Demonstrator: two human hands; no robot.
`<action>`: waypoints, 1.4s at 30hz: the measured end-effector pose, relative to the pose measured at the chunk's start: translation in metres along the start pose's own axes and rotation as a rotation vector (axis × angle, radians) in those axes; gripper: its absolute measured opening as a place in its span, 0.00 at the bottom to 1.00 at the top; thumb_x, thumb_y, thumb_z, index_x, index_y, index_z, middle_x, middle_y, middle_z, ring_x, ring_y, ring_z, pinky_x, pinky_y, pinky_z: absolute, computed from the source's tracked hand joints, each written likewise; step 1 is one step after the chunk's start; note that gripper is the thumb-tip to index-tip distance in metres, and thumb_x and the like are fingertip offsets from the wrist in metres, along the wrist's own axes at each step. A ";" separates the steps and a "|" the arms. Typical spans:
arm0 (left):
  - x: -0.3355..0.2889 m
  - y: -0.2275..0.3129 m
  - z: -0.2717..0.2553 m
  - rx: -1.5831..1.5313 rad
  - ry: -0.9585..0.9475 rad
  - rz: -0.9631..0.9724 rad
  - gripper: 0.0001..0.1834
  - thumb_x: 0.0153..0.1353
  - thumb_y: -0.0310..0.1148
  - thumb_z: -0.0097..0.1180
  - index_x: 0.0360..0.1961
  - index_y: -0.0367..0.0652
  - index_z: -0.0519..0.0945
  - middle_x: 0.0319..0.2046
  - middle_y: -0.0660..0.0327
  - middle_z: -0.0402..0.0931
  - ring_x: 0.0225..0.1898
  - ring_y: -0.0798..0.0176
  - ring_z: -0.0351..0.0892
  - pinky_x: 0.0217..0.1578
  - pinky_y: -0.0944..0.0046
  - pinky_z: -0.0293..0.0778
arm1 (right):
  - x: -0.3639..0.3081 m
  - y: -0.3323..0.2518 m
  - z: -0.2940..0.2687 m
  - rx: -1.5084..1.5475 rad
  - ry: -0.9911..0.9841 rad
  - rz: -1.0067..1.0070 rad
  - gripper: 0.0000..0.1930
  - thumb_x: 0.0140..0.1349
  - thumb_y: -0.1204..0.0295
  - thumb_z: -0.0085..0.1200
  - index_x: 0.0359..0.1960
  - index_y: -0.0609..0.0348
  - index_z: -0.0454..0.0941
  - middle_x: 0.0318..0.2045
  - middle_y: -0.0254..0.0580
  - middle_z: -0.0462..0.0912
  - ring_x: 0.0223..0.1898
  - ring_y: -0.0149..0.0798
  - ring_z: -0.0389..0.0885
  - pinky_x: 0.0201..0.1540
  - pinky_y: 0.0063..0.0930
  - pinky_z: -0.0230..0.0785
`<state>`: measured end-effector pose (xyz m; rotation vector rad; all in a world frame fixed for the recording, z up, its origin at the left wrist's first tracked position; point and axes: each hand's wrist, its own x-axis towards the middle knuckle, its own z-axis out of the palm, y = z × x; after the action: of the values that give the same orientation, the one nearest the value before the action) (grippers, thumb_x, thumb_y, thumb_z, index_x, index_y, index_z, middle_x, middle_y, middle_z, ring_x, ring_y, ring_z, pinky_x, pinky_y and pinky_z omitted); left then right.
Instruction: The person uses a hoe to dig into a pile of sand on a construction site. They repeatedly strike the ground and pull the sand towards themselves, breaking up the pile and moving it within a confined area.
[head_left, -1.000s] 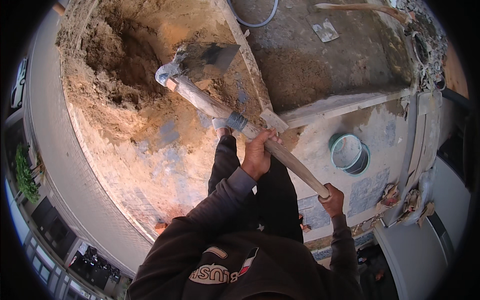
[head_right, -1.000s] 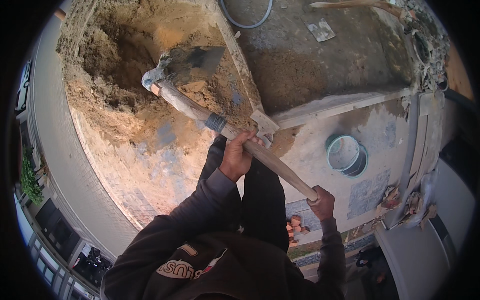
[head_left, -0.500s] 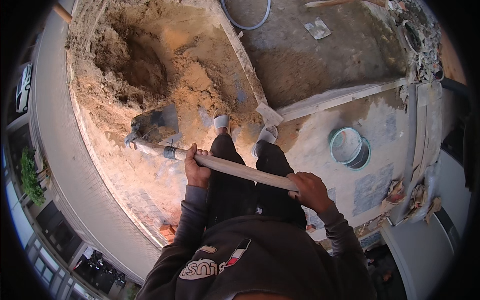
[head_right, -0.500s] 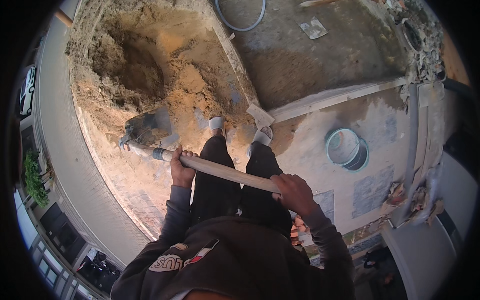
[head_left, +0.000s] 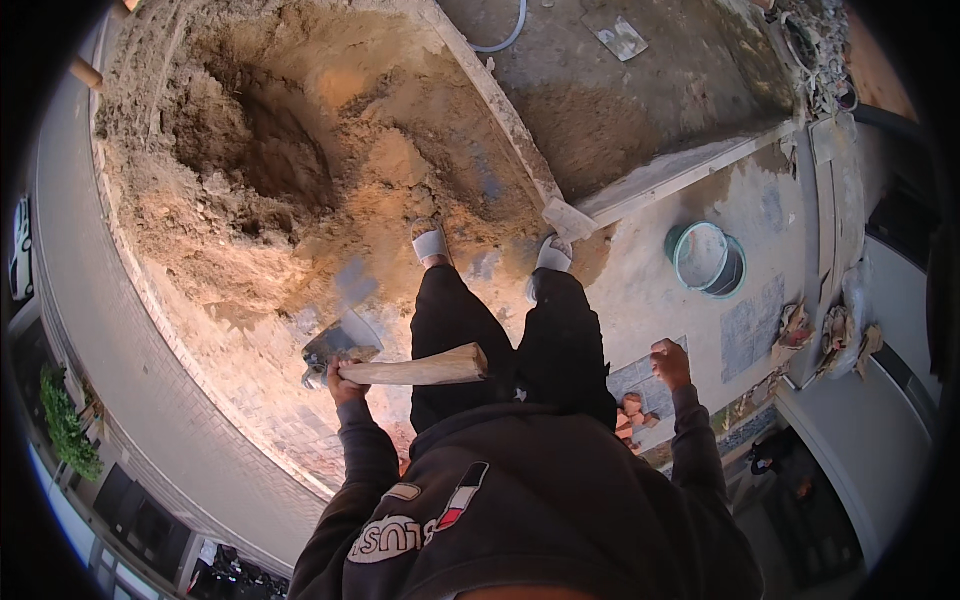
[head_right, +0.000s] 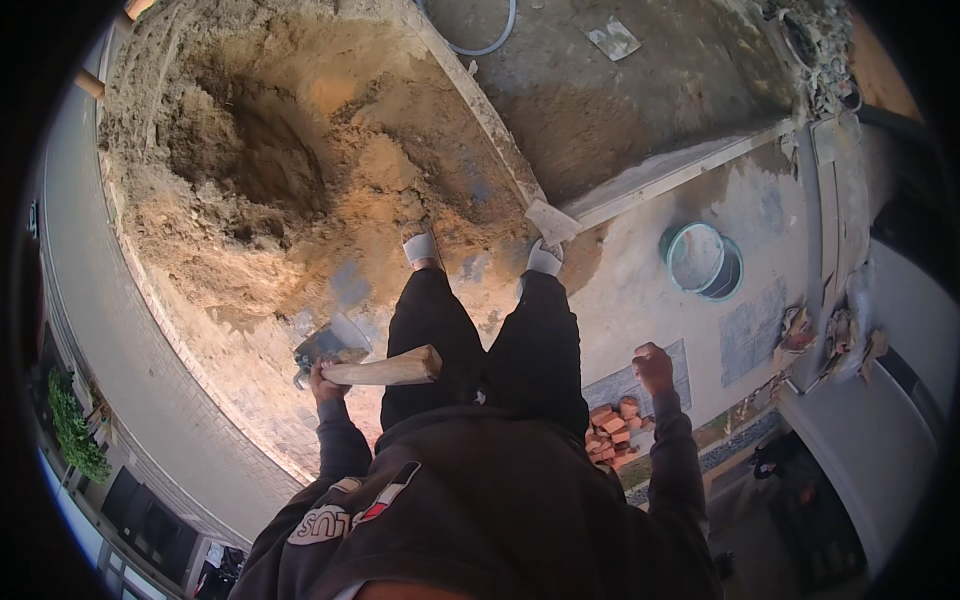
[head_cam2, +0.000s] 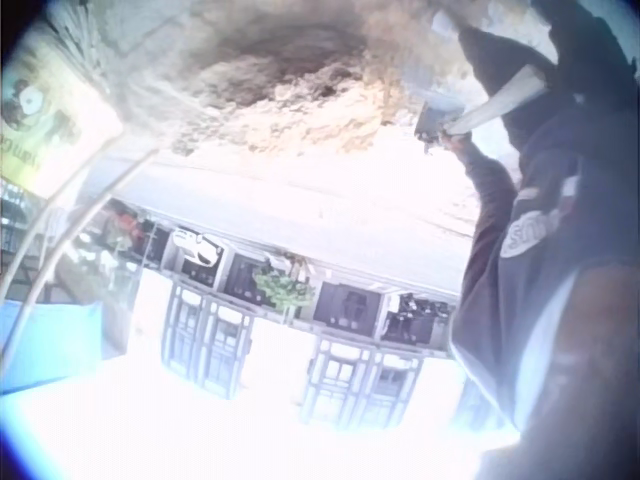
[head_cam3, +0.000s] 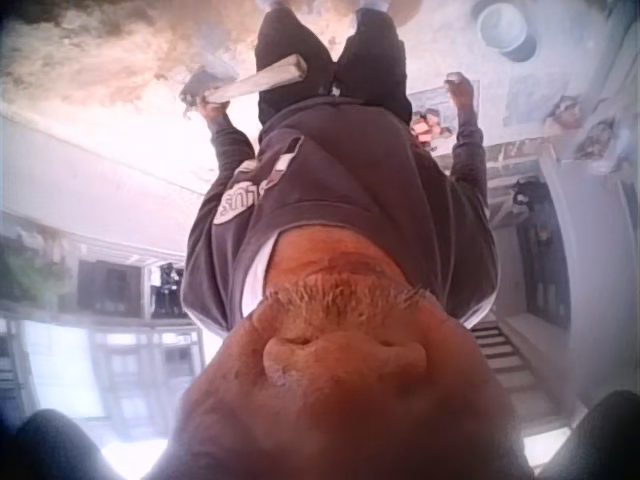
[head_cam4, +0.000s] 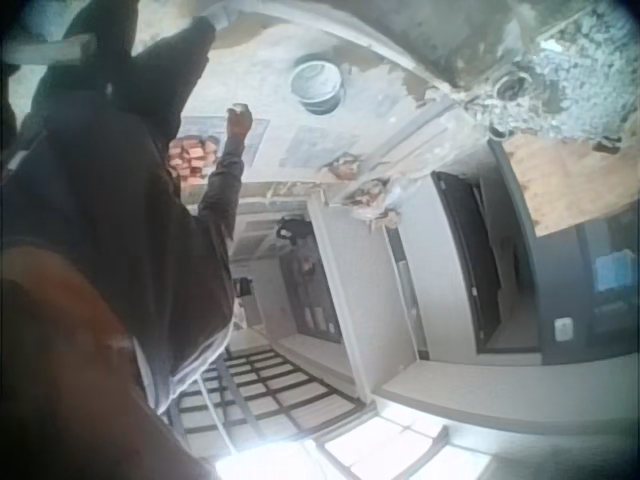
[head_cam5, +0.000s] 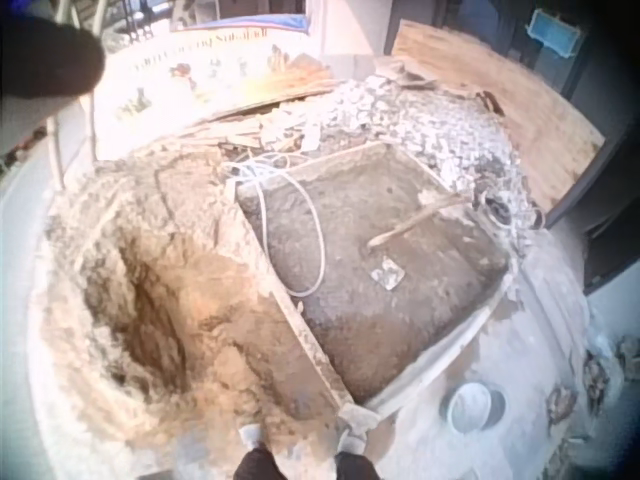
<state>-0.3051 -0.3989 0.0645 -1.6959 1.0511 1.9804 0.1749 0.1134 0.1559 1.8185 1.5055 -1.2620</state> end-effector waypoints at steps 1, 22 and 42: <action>0.002 0.012 -0.007 0.028 0.025 -0.034 0.14 0.59 0.32 0.57 0.19 0.48 0.67 0.14 0.68 0.64 0.18 0.63 0.68 0.27 0.60 0.75 | -0.012 0.000 0.012 0.064 -0.035 0.116 0.12 0.53 0.77 0.55 0.41 0.65 0.78 0.27 0.43 0.81 0.21 0.33 0.79 0.24 0.27 0.71; 0.035 0.118 -0.006 -0.232 -0.119 -0.175 0.17 0.61 0.34 0.61 0.19 0.46 0.68 0.15 0.65 0.66 0.20 0.64 0.70 0.26 0.60 0.75 | -0.124 -0.039 0.061 -0.379 -0.297 0.381 0.12 0.52 0.80 0.54 0.40 0.62 0.79 0.24 0.44 0.81 0.20 0.36 0.81 0.21 0.32 0.76; 0.059 0.111 -0.048 -0.276 -0.040 -0.248 0.13 0.59 0.33 0.55 0.19 0.48 0.68 0.15 0.68 0.67 0.19 0.65 0.70 0.29 0.61 0.76 | -0.063 -0.248 0.140 0.204 -0.151 -0.422 0.14 0.60 0.73 0.49 0.46 0.63 0.76 0.28 0.41 0.80 0.25 0.31 0.79 0.28 0.26 0.72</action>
<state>-0.3592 -0.5205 0.0431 -1.8124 0.5402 2.0568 -0.1051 0.0417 0.1925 1.5238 1.7877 -1.7644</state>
